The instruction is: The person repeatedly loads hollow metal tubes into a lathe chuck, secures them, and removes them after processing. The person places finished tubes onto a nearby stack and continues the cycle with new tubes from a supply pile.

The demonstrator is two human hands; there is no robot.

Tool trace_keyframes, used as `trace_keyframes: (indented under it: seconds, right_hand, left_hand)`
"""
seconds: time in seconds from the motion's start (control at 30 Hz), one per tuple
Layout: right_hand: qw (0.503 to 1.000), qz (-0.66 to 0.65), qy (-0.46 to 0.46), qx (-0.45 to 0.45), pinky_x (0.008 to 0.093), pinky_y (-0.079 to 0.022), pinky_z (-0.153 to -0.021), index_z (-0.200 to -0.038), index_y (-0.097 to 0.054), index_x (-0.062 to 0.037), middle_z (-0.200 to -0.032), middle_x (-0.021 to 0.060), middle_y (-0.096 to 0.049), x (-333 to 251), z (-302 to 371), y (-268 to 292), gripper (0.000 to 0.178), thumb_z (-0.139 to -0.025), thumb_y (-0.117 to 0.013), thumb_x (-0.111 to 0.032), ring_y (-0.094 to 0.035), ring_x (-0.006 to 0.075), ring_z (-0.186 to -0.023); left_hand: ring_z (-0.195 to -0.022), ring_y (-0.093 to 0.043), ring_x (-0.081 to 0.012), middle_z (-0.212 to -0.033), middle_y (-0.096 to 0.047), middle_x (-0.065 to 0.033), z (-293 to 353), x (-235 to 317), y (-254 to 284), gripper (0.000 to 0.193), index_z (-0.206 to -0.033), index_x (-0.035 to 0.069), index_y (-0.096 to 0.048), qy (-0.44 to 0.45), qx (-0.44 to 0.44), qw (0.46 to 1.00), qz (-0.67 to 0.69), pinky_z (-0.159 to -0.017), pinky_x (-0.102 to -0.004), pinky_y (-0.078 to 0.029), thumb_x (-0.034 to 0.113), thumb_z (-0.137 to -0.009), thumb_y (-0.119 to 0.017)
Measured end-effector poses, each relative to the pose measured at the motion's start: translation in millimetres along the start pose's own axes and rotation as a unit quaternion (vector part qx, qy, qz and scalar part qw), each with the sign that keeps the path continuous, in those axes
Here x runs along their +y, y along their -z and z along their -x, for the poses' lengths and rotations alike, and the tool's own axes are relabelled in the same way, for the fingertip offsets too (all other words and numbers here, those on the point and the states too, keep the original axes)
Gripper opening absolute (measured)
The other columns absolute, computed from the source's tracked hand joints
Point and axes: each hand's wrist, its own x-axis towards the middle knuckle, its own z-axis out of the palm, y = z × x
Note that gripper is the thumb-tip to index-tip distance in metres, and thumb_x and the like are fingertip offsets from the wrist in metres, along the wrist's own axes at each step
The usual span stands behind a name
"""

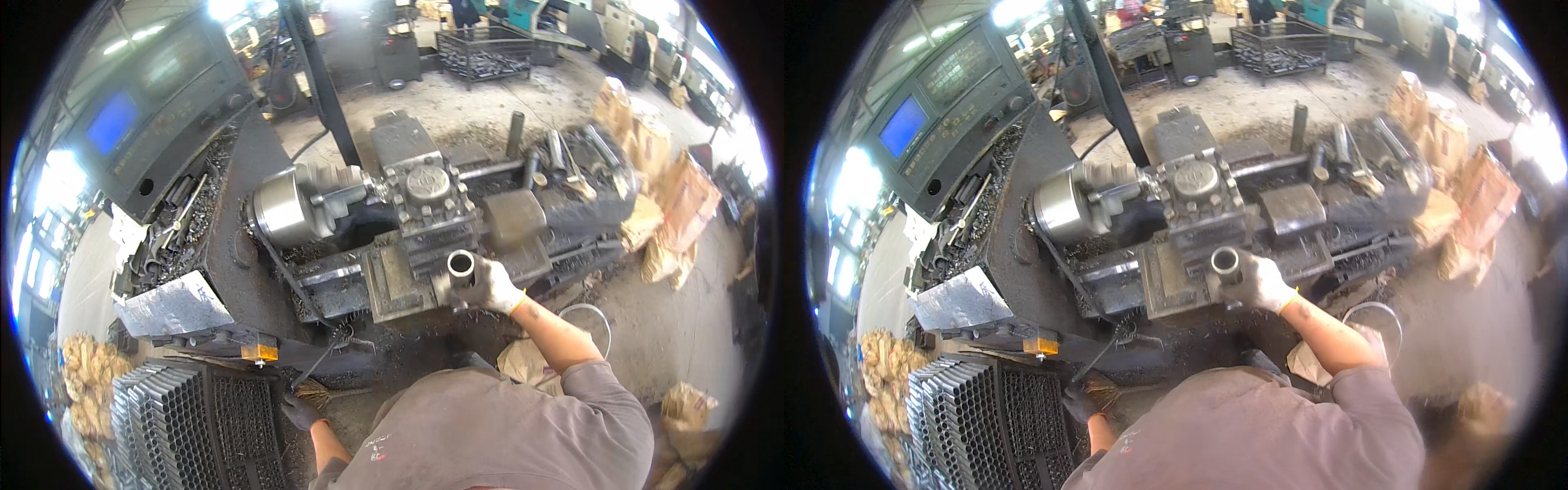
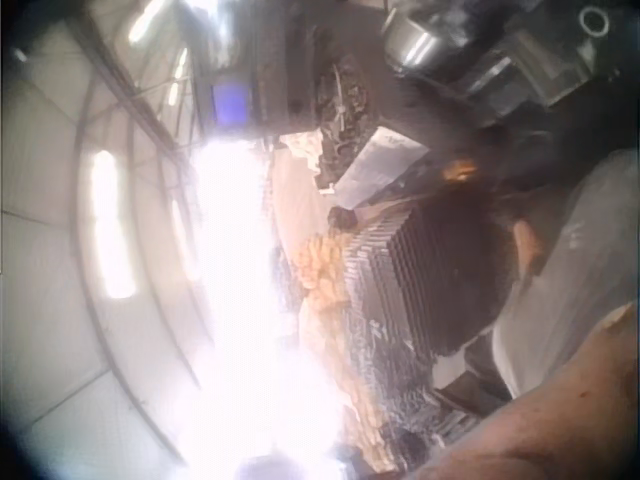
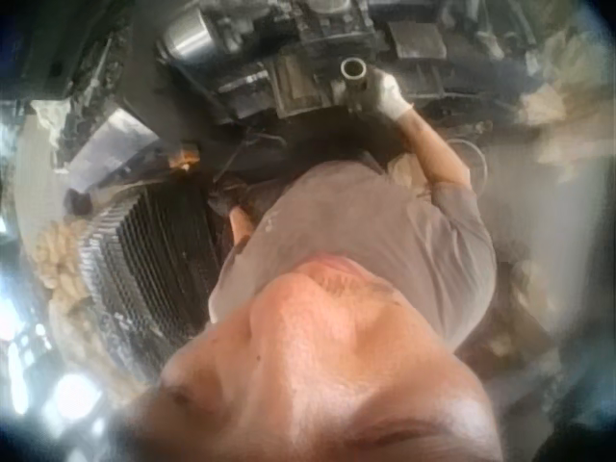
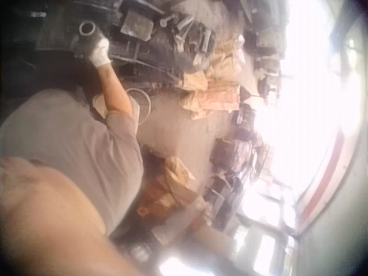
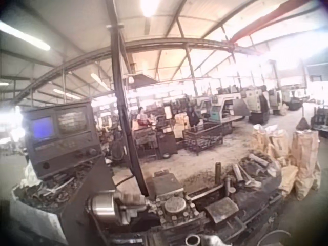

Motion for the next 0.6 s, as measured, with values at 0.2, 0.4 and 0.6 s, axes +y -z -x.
trace_keyframes:
  seconds: [0.2, 0.4, 0.6]
  right_hand:
    - [0.984, 0.126, 0.082, -0.091, 0.0459, -0.063, -0.081, -0.127, -0.069, -0.0083, -0.104, 0.0179, -0.078, 31.0, -24.7, 37.6, 0.053, -0.082, -0.085, -0.030, -0.077, 0.0396, -0.093]
    - [0.967, -0.047, 0.164, -0.188, 0.0343, -0.061, -0.077, -0.113, -0.078, -0.0053, -0.102, 0.0118, -0.080, 12.3, -94.4, 142.5, 0.025, -0.089, -0.077, -0.012, -0.077, 0.0175, -0.090]
    - [0.978, -0.122, 0.121, -0.118, 0.0297, -0.058, -0.072, -0.124, -0.073, 0.0015, -0.108, 0.0137, -0.077, -46.3, -222.9, 128.6, 0.041, -0.092, -0.082, -0.024, -0.071, 0.0165, -0.086]
  left_hand:
    - [-0.126, -0.064, -0.0446, -0.145, -0.061, -0.0258, 11.1, 135.6, 36.3, 0.063, -0.151, 0.004, -0.056, -0.165, 0.086, 0.980, 0.067, -0.106, -0.0520, -0.050, 0.051, -0.110, -0.047]
    - [-0.098, -0.072, -0.0420, -0.108, -0.075, -0.0211, -42.4, 110.4, 20.2, 0.050, -0.127, 0.006, -0.070, -0.091, -0.032, 0.974, 0.204, -0.086, -0.0510, -0.056, 0.050, -0.108, -0.056]
    - [-0.075, -0.069, -0.0243, -0.092, -0.072, -0.0036, -12.4, 79.6, -20.9, 0.039, -0.103, 0.013, -0.071, -0.267, 0.039, 0.912, -0.309, -0.065, -0.0400, -0.055, 0.051, -0.101, -0.067]
